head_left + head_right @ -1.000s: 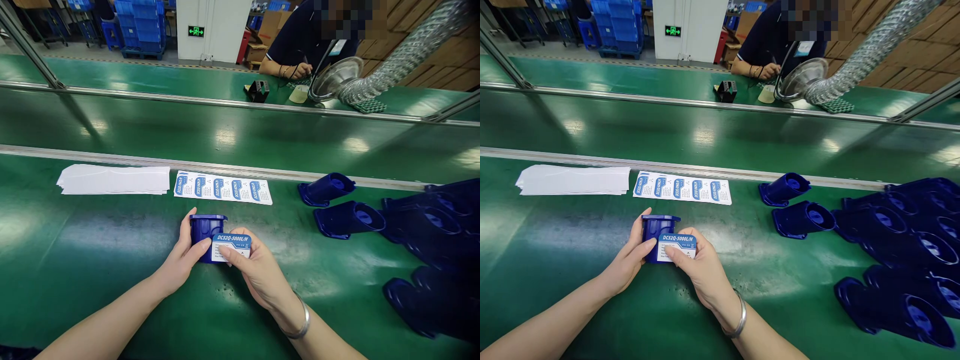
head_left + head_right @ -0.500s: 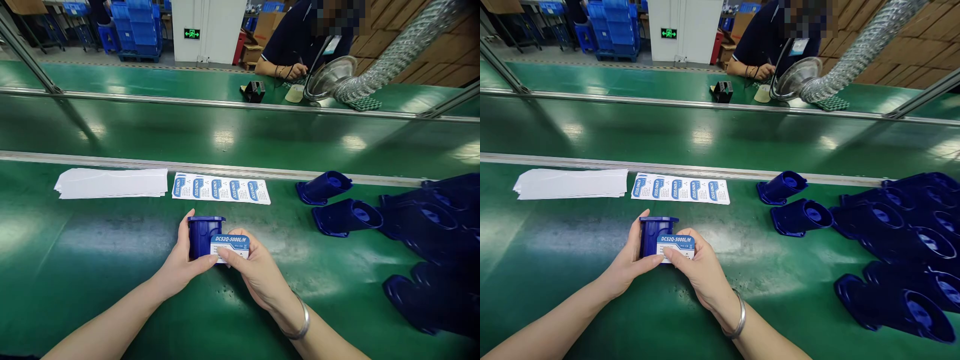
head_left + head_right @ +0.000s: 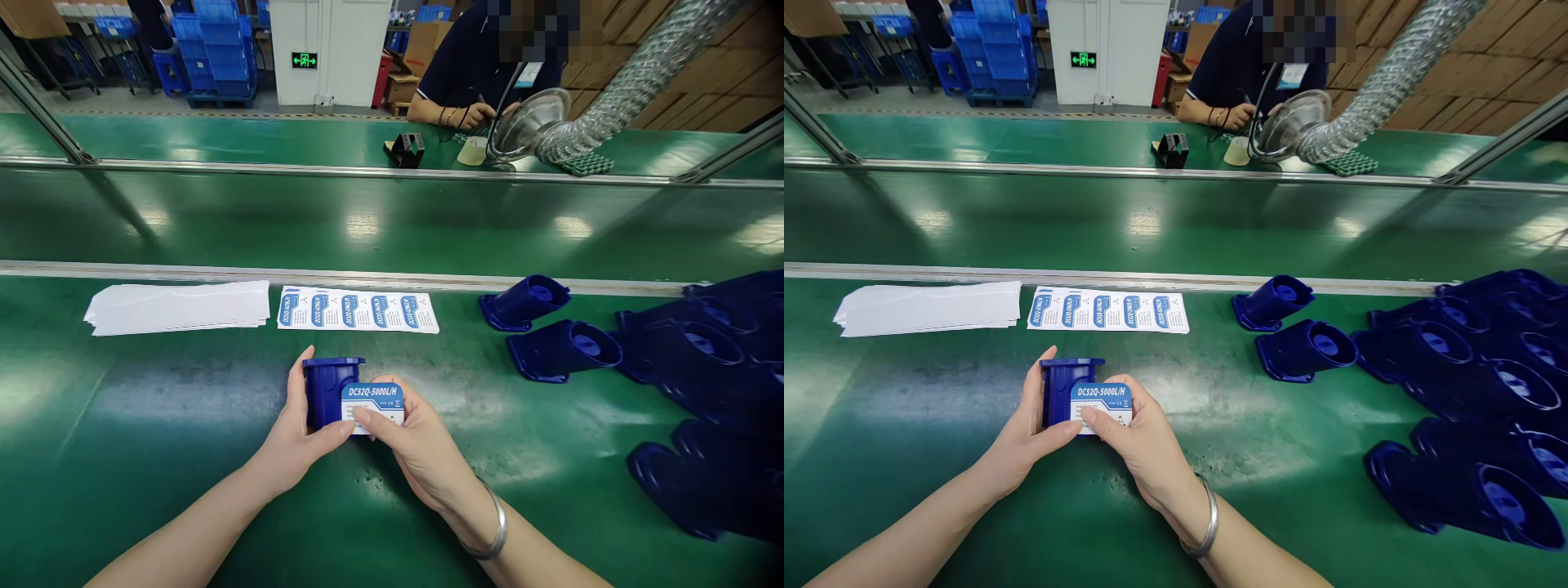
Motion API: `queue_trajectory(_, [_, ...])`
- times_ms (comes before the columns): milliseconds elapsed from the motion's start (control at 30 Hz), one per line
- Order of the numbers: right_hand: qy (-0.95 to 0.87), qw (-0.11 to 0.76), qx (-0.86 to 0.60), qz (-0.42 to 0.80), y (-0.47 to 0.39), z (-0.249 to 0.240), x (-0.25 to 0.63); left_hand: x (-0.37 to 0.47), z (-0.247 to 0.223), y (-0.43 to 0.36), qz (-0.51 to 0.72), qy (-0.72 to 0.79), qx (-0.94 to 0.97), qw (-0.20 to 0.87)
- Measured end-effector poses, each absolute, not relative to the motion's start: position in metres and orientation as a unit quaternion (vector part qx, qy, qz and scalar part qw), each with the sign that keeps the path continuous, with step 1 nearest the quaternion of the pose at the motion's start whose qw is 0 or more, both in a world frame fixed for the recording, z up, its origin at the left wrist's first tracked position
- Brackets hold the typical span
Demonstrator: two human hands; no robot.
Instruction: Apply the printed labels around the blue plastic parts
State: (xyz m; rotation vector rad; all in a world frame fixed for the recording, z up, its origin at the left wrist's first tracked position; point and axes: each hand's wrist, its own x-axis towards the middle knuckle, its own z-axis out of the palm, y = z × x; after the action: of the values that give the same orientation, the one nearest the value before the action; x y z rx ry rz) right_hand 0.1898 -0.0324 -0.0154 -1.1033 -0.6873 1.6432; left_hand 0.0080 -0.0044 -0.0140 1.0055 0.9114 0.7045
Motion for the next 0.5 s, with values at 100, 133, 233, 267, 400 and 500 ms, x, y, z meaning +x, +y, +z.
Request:
queue_trajectory(100, [-0.281,0.501,-0.451,0.683,-0.0321,-0.0156,0.1897,0.0077,-0.013,-0.0047,0.314,0.416,0.461,0.718])
queue_trajectory(133, [-0.28,0.502,-0.45,0.683,-0.0321,-0.0158,0.1898,0.0077,-0.0126,-0.0048,0.314,0.416,0.462,0.718])
queue_trajectory(233, [-0.281,0.5,-0.452,0.683,-0.0324,-0.0162,0.1902,0.0078,-0.011,-0.0051,0.313,0.416,0.463,0.717])
queue_trajectory(267, [-0.281,0.498,-0.454,0.683,-0.0325,-0.0162,0.1902,0.0078,-0.0104,-0.0051,0.311,0.417,0.464,0.717])
queue_trajectory(400, [-0.276,0.499,-0.457,0.683,-0.0326,-0.0164,0.1897,0.0078,-0.0087,-0.005,0.308,0.421,0.46,0.718])
queue_trajectory(500, [-0.274,0.505,-0.454,0.681,-0.0323,-0.0169,0.1895,0.0077,-0.0086,-0.0048,0.309,0.421,0.458,0.719])
